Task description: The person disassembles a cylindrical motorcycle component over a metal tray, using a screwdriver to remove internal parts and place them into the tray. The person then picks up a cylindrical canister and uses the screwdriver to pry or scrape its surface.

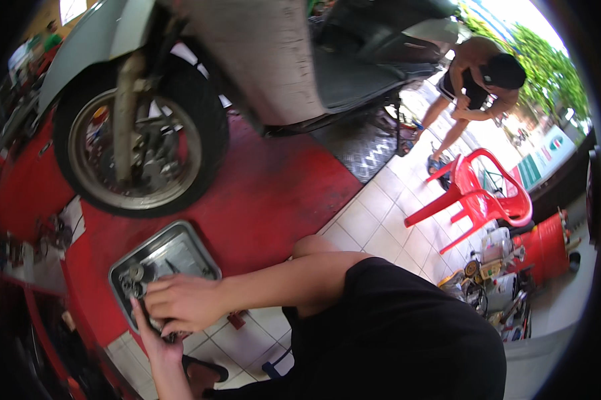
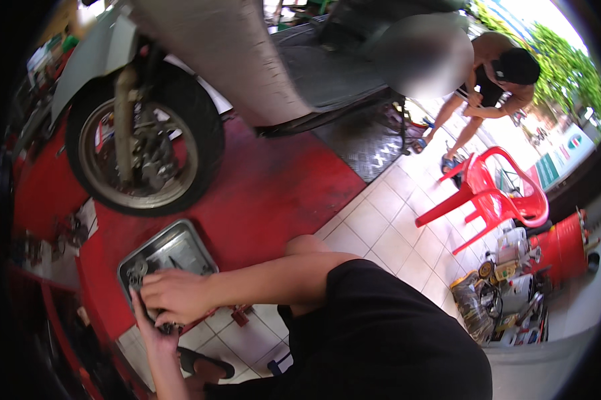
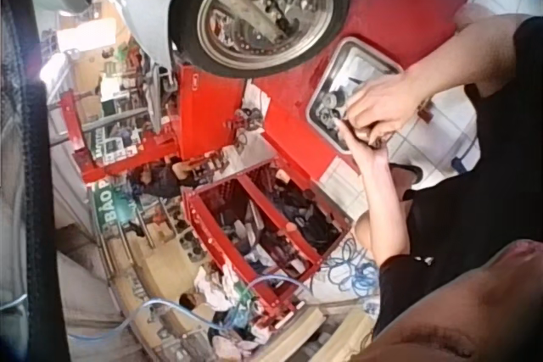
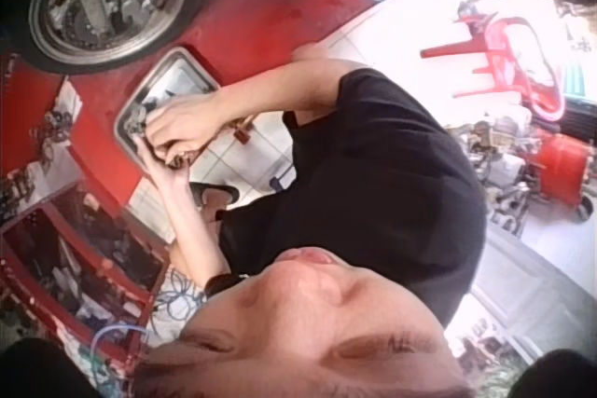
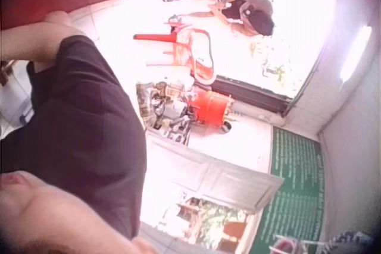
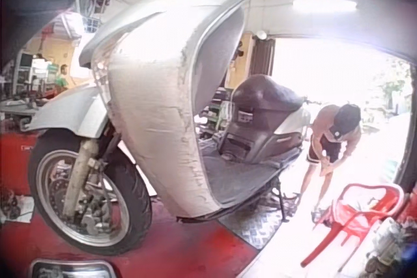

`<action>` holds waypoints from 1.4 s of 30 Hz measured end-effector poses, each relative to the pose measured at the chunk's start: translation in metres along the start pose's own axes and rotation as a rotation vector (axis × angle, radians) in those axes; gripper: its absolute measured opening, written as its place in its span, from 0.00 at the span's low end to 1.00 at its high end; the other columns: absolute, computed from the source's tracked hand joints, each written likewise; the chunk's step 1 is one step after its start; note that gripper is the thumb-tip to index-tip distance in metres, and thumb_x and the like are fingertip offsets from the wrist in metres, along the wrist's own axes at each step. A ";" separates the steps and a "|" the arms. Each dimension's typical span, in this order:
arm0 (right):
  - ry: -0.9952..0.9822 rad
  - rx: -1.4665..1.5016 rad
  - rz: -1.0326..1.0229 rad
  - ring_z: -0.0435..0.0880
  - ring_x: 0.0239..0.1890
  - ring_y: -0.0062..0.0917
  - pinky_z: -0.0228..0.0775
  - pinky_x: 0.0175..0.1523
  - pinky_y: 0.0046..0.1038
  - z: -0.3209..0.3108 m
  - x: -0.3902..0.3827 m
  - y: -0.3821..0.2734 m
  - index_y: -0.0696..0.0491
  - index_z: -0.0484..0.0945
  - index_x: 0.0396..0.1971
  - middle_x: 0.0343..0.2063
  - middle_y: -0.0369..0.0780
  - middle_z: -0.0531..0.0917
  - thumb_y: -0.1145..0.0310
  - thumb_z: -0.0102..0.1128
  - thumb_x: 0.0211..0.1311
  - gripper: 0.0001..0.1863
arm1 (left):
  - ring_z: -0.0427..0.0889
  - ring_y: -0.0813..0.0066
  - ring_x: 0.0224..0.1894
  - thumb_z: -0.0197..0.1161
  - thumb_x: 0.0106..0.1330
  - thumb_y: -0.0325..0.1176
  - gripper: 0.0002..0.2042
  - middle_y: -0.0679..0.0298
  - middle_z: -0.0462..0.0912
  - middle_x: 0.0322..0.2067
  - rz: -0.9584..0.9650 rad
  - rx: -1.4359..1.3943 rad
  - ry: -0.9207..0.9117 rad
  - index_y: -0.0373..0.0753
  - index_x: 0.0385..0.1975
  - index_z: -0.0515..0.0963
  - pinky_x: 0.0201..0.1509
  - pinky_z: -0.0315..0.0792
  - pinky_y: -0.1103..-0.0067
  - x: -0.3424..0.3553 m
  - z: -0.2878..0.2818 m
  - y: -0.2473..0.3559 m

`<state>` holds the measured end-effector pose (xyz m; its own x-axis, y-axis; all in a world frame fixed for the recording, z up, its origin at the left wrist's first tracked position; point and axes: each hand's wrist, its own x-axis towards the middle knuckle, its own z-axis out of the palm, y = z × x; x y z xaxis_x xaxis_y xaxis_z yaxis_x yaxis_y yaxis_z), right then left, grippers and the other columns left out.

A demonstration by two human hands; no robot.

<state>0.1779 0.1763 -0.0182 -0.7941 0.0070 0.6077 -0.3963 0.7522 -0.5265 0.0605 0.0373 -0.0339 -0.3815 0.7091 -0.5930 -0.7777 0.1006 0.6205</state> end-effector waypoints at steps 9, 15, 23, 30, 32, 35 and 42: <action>-0.049 -0.069 0.038 0.79 0.43 0.35 0.73 0.48 0.36 -0.017 0.005 -0.015 0.51 0.76 0.30 0.35 0.37 0.78 0.56 0.71 0.57 0.15 | 0.83 0.72 0.47 0.64 0.70 0.58 0.23 0.66 0.84 0.44 0.016 -0.016 -0.020 0.48 0.54 0.78 0.46 0.79 0.70 0.007 -0.012 -0.009; -0.082 0.129 0.024 0.79 0.43 0.35 0.73 0.47 0.36 -0.019 0.008 -0.012 0.51 0.77 0.31 0.37 0.37 0.79 0.61 0.75 0.55 0.15 | 0.85 0.73 0.33 0.68 0.69 0.54 0.22 0.63 0.82 0.34 0.048 -0.116 -0.004 0.39 0.43 0.76 0.35 0.83 0.73 -0.005 0.011 -0.003; -0.081 0.133 0.047 0.79 0.42 0.35 0.72 0.47 0.36 -0.025 0.011 -0.015 0.51 0.77 0.32 0.38 0.36 0.80 0.66 0.75 0.55 0.13 | 0.85 0.73 0.39 0.65 0.72 0.54 0.21 0.63 0.83 0.38 0.070 -0.076 -0.011 0.41 0.47 0.76 0.40 0.83 0.72 -0.007 0.011 -0.001; -0.076 0.116 0.017 0.79 0.42 0.35 0.72 0.46 0.36 -0.020 0.008 -0.012 0.51 0.77 0.32 0.38 0.36 0.80 0.63 0.76 0.55 0.14 | 0.84 0.75 0.34 0.68 0.70 0.52 0.18 0.65 0.82 0.35 0.093 -0.091 0.006 0.43 0.43 0.76 0.35 0.83 0.74 -0.008 0.012 0.001; -0.057 0.106 0.018 0.79 0.43 0.35 0.72 0.46 0.36 -0.018 0.007 -0.012 0.51 0.77 0.32 0.38 0.36 0.80 0.63 0.76 0.56 0.14 | 0.84 0.75 0.35 0.68 0.70 0.52 0.18 0.65 0.82 0.35 0.103 -0.078 0.018 0.43 0.43 0.76 0.36 0.82 0.75 -0.011 0.016 0.002; -0.076 0.109 0.005 0.79 0.43 0.35 0.72 0.48 0.36 -0.018 0.009 -0.012 0.52 0.78 0.33 0.39 0.36 0.80 0.61 0.76 0.56 0.15 | 0.85 0.75 0.35 0.69 0.69 0.54 0.19 0.64 0.82 0.35 0.129 -0.063 0.044 0.44 0.42 0.76 0.35 0.82 0.75 -0.011 0.017 0.004; -0.108 -0.097 0.474 0.84 0.44 0.38 0.76 0.49 0.39 -0.045 -0.002 0.058 0.54 0.82 0.38 0.39 0.42 0.85 0.68 0.67 0.60 0.09 | 0.86 0.60 0.27 0.63 0.66 0.66 0.27 0.54 0.84 0.32 0.131 -0.160 -0.047 0.45 0.38 0.72 0.25 0.82 0.69 -0.008 -0.003 0.032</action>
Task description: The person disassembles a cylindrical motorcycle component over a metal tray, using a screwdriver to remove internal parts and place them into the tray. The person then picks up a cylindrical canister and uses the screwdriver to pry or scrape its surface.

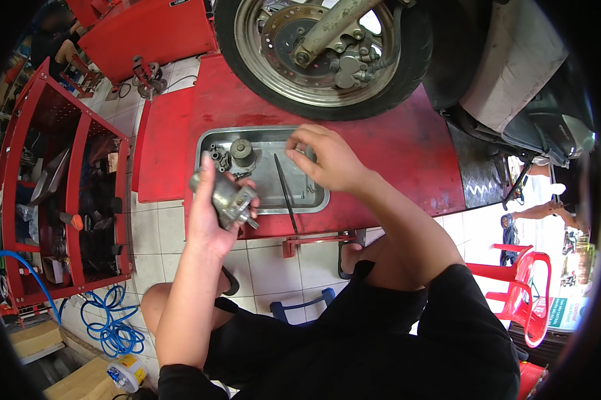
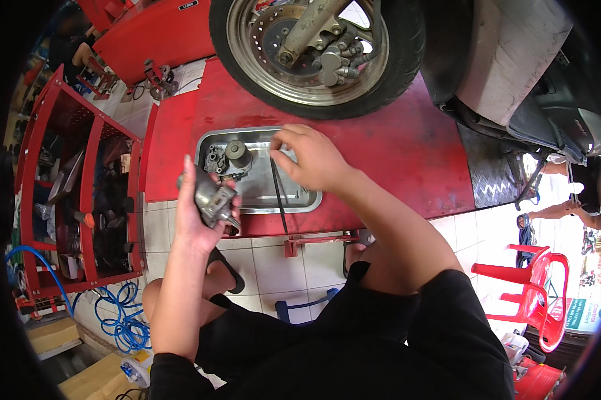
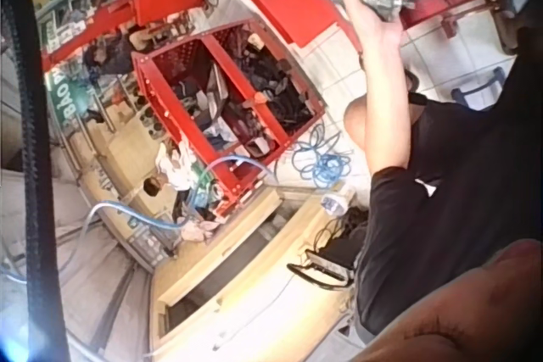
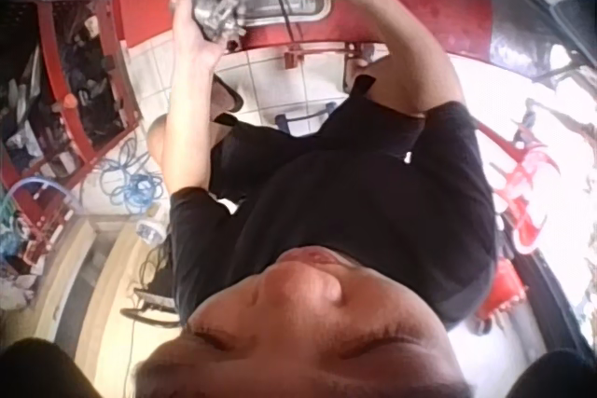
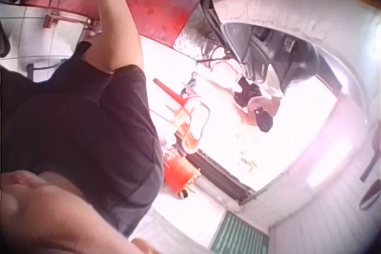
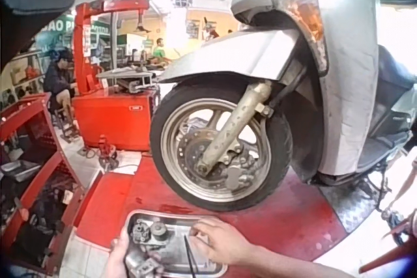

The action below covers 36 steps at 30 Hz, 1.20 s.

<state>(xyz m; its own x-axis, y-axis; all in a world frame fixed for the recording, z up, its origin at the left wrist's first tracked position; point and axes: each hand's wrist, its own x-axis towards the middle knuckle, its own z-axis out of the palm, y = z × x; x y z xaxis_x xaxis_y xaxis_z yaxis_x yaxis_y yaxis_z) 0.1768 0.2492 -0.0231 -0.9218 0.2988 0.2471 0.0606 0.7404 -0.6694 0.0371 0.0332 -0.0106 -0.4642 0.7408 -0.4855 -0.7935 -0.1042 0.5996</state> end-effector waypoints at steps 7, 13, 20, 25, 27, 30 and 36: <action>-0.592 -0.517 0.107 0.86 0.50 0.40 0.79 0.51 0.41 0.032 -0.015 0.049 0.50 0.87 0.40 0.42 0.43 0.87 0.78 0.65 0.47 0.17 | 0.84 0.59 0.28 0.63 0.64 0.69 0.28 0.56 0.83 0.33 0.033 -0.101 0.028 0.47 0.32 0.72 0.26 0.78 0.70 0.003 -0.011 0.022; -0.602 -0.488 0.007 0.84 0.47 0.37 0.77 0.53 0.39 0.035 -0.010 0.049 0.49 0.85 0.35 0.37 0.37 0.85 0.78 0.65 0.43 0.15 | 0.84 0.60 0.27 0.65 0.63 0.70 0.28 0.56 0.84 0.32 0.005 -0.094 0.062 0.47 0.33 0.72 0.26 0.79 0.70 -0.002 -0.009 0.022; -0.755 -0.360 -0.169 0.83 0.48 0.35 0.75 0.50 0.38 0.047 -0.013 0.031 0.48 0.85 0.36 0.38 0.35 0.85 0.79 0.64 0.44 0.16 | 0.86 0.61 0.27 0.64 0.63 0.70 0.29 0.54 0.85 0.31 0.012 -0.067 0.030 0.47 0.33 0.72 0.25 0.80 0.70 -0.005 -0.012 0.021; -0.332 -0.517 -0.392 0.80 0.45 0.32 0.74 0.48 0.37 0.061 -0.014 0.030 0.46 0.84 0.35 0.38 0.32 0.82 0.77 0.64 0.48 0.13 | 0.85 0.60 0.27 0.63 0.64 0.69 0.28 0.54 0.85 0.31 0.007 -0.068 0.016 0.47 0.33 0.72 0.25 0.80 0.69 -0.006 -0.010 0.022; -0.231 -0.573 -0.547 0.78 0.44 0.32 0.74 0.47 0.36 0.068 -0.012 0.037 0.45 0.84 0.34 0.39 0.32 0.81 0.76 0.63 0.50 0.11 | 0.85 0.60 0.27 0.62 0.65 0.69 0.28 0.54 0.85 0.31 0.004 -0.073 0.004 0.46 0.33 0.72 0.25 0.79 0.69 -0.005 -0.009 0.022; -0.302 -0.563 -0.583 0.80 0.44 0.30 0.74 0.48 0.35 0.067 -0.008 0.036 0.45 0.84 0.36 0.37 0.33 0.83 0.75 0.61 0.54 0.11 | 0.85 0.59 0.27 0.61 0.67 0.68 0.27 0.53 0.84 0.32 -0.009 -0.088 0.009 0.46 0.34 0.72 0.25 0.79 0.69 -0.006 -0.011 0.022; 0.265 0.282 0.150 0.87 0.45 0.30 0.80 0.53 0.31 -0.004 0.002 -0.012 0.61 0.82 0.45 0.43 0.42 0.89 0.76 0.54 0.75 0.08 | 0.86 0.60 0.27 0.63 0.66 0.67 0.27 0.53 0.85 0.31 0.000 -0.105 -0.023 0.45 0.34 0.72 0.26 0.81 0.68 -0.008 -0.008 0.020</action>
<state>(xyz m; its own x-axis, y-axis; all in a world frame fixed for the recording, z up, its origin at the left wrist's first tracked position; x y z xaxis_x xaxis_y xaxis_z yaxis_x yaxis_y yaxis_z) 0.1760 0.2434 -0.0121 -0.7781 0.5626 0.2794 0.0455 0.4940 -0.8682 0.0216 0.0196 0.0002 -0.4564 0.7555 -0.4700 -0.8307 -0.1725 0.5293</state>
